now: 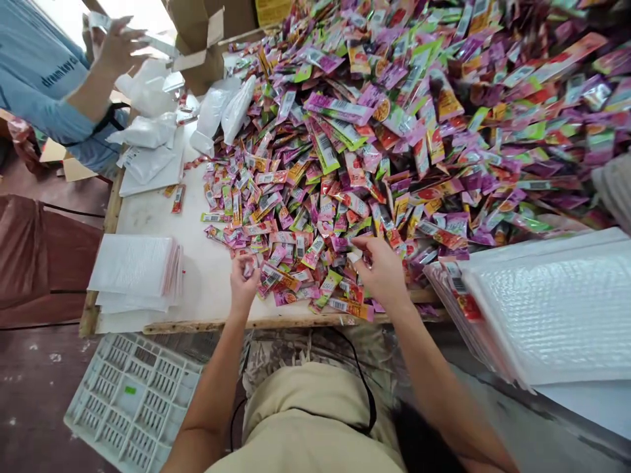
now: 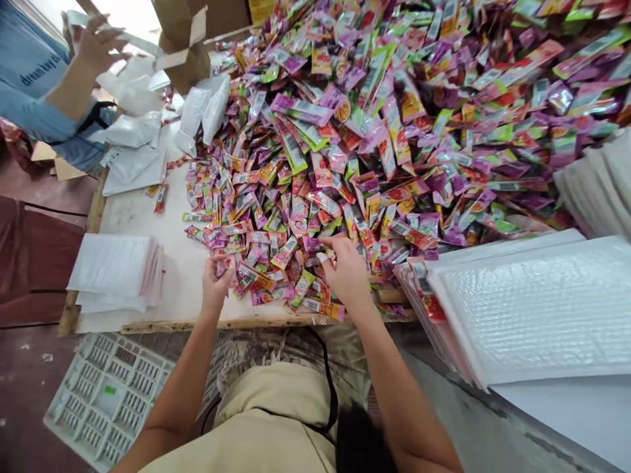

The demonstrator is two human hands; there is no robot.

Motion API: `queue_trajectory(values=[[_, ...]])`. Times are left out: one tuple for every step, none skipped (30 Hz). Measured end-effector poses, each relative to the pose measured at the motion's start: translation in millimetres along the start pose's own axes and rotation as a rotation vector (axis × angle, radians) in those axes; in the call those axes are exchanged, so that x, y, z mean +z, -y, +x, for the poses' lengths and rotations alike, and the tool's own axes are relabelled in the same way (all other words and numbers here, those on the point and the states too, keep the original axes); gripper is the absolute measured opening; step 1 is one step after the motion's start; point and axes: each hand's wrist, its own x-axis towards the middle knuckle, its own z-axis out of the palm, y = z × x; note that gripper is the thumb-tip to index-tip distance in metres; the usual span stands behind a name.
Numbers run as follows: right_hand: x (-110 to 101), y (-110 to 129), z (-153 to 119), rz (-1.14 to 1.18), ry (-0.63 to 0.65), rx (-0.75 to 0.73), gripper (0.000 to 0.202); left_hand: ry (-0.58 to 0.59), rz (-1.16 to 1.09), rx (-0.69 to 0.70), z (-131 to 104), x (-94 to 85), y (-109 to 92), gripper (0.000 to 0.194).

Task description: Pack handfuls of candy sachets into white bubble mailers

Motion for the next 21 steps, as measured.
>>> queue_trajectory(values=[[6.1, -6.8, 4.0, -0.031, 0.018, -0.018, 0.028, 0.052, 0.023, 0.001, 0.8, 5.3, -3.9, 0.021], [12.3, -11.8, 5.9, -0.047, 0.044, -0.046, 0.032, 0.088, 0.050, 0.007, 2.5, 9.4, -6.9, 0.017], [17.5, -15.1, 5.9, -0.050, 0.061, -0.070, 0.034, 0.101, 0.079, 0.018, 4.9, 12.1, -8.9, 0.016], [21.1, -17.1, 4.4, -0.046, 0.059, -0.086, 0.035, 0.090, 0.105, 0.032, 8.0, 13.6, -10.1, 0.016], [22.7, -18.3, 1.8, -0.040, 0.038, -0.091, 0.035, 0.067, 0.129, 0.048, 11.4, 14.2, -10.5, 0.017], [22.3, -19.1, -1.1, -0.031, 0.008, -0.087, 0.034, 0.044, 0.155, 0.068, 14.9, 14.0, -10.3, 0.018], [20.1, -19.7, -4.0, -0.020, -0.022, -0.077, 0.032, 0.025, 0.181, 0.090, 18.2, 13.7, -9.8, 0.018], [16.6, -20.4, -6.6, -0.010, -0.049, -0.061, 0.030, 0.011, 0.202, 0.114, 21.0, 13.5, -9.0, 0.019], [12.3, -21.4, -8.6, -0.001, -0.068, -0.046, 0.027, 0.007, 0.217, 0.143, 23.4, 13.6, -8.4, 0.022], [7.7, -22.5, -10.3, 0.007, -0.075, -0.033, 0.025, 0.011, 0.224, 0.176, 25.1, 14.1, -8.0, 0.028], [3.4, -24.0, -11.7, 0.013, -0.077, -0.024, 0.024, 0.024, 0.224, 0.217, 26.4, 14.9, -8.2, 0.037], [-0.3, -25.8, -13.0, 0.015, -0.080, -0.017, 0.023, 0.037, 0.221, 0.265, 27.5, 15.9, -8.9, 0.046], [-3.0, -28.2, -14.4, 0.014, -0.087, -0.015, 0.022, 0.046, 0.225, 0.318, 28.6, 17.0, -9.9, 0.053], [-4.1, -31.2, -16.0, 0.010, -0.098, -0.010, 0.023, 0.042, 0.240, 0.370, 29.8, 18.2, -10.8, 0.058], [-3.3, -34.7, -17.8, 0.001, -0.118, 0.002, 0.025, 0.025, 0.270, 0.409, 31.4, 19.7, -11.1, 0.060], [-0.5, -38.6, -19.8, -0.019, -0.150, 0.025, 0.028, 0.008, 0.313, 0.430, 33.1, 21.8, -10.2, 0.062], [4.4, -42.6, -21.9, -0.049, -0.178, 0.050, 0.034, 0.007, 0.367, 0.430, 34.7, 24.6, -7.9, 0.064], [10.9, -46.2, -24.0, -0.085, -0.189, 0.072, 0.042, 0.036, 0.424, 0.413, 35.9, 28.3, -4.2, 0.066], [18.3, -49.1, -25.9, -0.121, -0.173, 0.087, 0.049, 0.100, 0.485, 0.388, 36.2, 32.8, 0.6, 0.070], [25.6, -51.1, -27.7, -0.149, -0.131, 0.091, 0.054, 0.188, 0.543, 0.365, 35.6, 37.6, 5.8, 0.074], [31.7, -52.0, -29.1, -0.161, -0.064, 0.081, 0.056, 0.282, 0.593, 0.347, 34.0, 42.3, 10.4, 0.078]])
